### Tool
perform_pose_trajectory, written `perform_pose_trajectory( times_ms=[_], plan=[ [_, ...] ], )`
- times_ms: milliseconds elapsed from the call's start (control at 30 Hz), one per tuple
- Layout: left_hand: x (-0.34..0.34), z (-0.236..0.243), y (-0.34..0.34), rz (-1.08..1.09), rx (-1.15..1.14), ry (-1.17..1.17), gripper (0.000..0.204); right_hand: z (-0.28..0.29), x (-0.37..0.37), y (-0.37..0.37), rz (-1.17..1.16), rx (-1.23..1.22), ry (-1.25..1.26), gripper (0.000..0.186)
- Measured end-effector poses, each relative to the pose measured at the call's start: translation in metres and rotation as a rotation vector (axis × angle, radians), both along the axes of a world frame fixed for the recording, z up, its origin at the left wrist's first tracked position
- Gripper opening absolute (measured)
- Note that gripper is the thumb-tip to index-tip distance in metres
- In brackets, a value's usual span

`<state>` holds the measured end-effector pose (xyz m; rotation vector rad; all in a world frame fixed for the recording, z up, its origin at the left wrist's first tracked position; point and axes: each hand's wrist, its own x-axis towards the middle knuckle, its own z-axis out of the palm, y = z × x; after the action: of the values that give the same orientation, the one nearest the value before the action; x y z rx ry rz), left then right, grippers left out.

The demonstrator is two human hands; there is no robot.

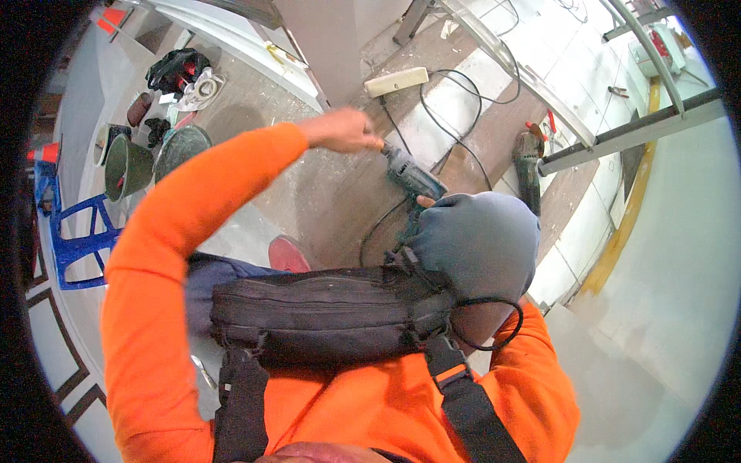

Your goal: The person positions a metal bracket on a door frame and then drills holes into the frame using a power drill.

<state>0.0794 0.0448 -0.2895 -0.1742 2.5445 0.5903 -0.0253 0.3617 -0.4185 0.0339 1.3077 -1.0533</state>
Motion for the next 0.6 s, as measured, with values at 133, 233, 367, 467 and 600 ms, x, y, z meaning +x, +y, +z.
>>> perform_pose_trajectory(
  times_ms=[133, 233, 367, 467, 600],
  plan=[
    [0.002, -0.137, 0.056, 0.892, 0.726, -0.358, 0.079, -0.061, -0.003, 0.008, -0.236, 0.058, -0.214, 0.052],
    [-0.014, -0.151, 0.089, 1.192, 1.079, -0.216, 0.09, -0.106, -0.008, 0.027, -0.267, 0.023, -0.118, 0.055],
    [0.009, -0.193, 0.076, 1.644, 1.083, 0.02, 0.079, -0.028, 0.046, -0.02, -0.129, -0.212, -0.008, 0.061],
    [-0.035, -0.179, 0.094, 1.668, 1.155, 0.168, 0.075, -0.036, 0.019, -0.012, -0.075, -0.353, 0.055, 0.062],
    [-0.013, -0.162, 0.063, 1.676, 1.092, 0.232, 0.06, -0.014, 0.038, -0.057, -0.206, -0.407, -0.306, 0.061]
  ],
)
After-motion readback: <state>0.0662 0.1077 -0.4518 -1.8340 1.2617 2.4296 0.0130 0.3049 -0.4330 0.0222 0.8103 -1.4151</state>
